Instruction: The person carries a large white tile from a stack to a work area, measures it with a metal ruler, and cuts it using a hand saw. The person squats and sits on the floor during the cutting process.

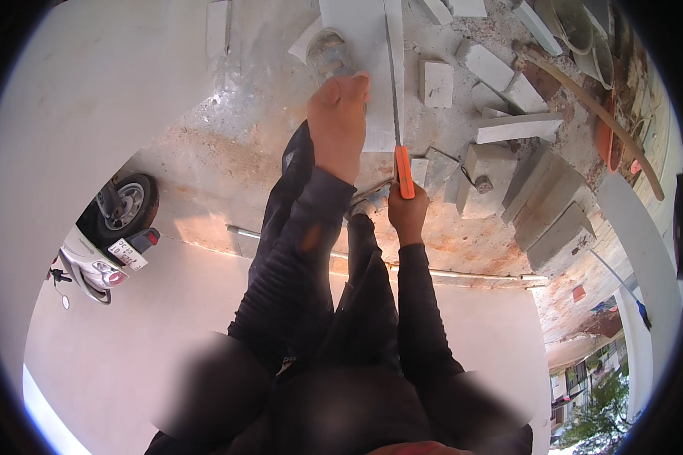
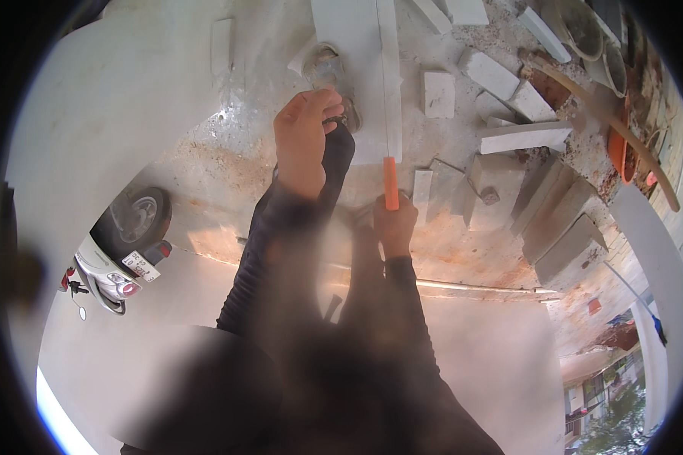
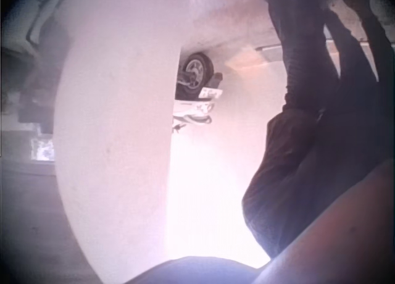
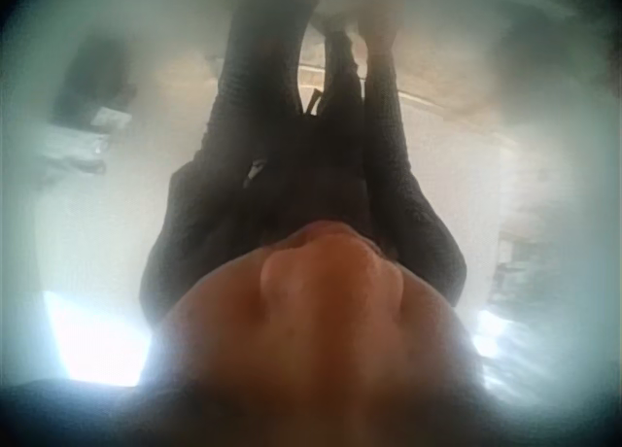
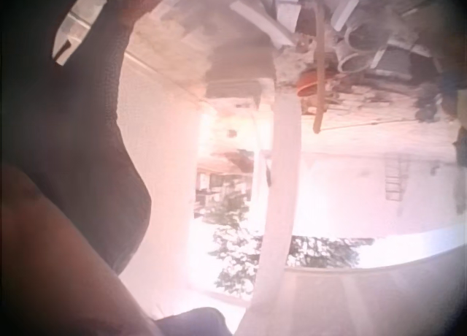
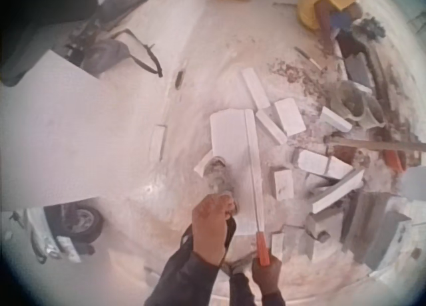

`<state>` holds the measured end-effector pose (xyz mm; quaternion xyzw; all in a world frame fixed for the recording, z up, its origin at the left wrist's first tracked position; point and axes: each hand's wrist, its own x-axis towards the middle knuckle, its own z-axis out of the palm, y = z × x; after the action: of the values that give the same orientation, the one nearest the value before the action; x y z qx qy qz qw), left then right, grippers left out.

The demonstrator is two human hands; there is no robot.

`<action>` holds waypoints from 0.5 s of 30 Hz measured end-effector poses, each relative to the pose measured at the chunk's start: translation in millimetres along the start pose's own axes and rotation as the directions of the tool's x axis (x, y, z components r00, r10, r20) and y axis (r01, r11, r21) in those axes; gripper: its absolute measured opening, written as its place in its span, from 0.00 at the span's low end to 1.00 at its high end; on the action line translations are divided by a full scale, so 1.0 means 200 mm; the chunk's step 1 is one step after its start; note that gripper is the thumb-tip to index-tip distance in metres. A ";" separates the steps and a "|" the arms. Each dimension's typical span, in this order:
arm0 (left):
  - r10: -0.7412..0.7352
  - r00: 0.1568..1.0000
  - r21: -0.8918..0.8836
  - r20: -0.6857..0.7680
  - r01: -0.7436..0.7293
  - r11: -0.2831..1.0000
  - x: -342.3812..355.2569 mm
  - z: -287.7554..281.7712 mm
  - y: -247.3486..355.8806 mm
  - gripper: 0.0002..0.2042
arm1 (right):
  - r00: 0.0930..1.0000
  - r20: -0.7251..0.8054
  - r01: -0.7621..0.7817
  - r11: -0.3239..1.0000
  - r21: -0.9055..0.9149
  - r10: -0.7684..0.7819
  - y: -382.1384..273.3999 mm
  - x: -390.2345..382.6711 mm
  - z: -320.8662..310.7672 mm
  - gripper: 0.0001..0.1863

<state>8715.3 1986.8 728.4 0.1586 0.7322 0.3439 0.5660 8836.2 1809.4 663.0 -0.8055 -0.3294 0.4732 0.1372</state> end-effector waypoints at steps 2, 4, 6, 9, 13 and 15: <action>-0.041 0.997 -0.013 0.067 0.042 0.999 -0.03 0.13 -0.03 0.13 | 0.993 -0.116 -0.009 0.995 -0.096 -0.002 -0.08 0.55 0.00 0.12; -0.030 0.996 -0.005 0.087 0.030 1.000 -0.03 0.16 -0.05 0.13 | 0.990 -0.141 -0.039 0.990 -0.133 0.020 -0.12 0.75 0.02 0.13; 0.010 0.994 0.006 0.112 -0.010 1.000 -0.03 0.17 -0.06 0.13 | 0.990 -0.134 -0.051 0.992 -0.116 0.035 -0.10 0.71 0.05 0.14; 0.095 0.995 -0.027 -0.009 -0.095 0.995 -0.01 0.11 0.00 0.13 | 0.998 -0.054 0.008 1.000 -0.021 -0.010 0.05 0.07 -0.02 0.10; 0.046 0.998 0.005 -0.031 -0.046 0.999 0.00 0.04 0.00 0.12 | 1.000 0.021 0.002 0.999 0.042 -0.003 0.02 -0.12 -0.12 0.10; -0.027 0.998 0.004 0.060 0.027 1.000 -0.03 0.13 0.02 0.13 | 0.984 -0.127 0.117 0.992 -0.051 -0.123 0.11 0.27 -0.02 0.11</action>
<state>8740.0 1994.2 732.4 0.1601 0.7176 0.3301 0.5920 8867.0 1830.2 617.5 -0.8160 -0.3780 0.4034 0.1690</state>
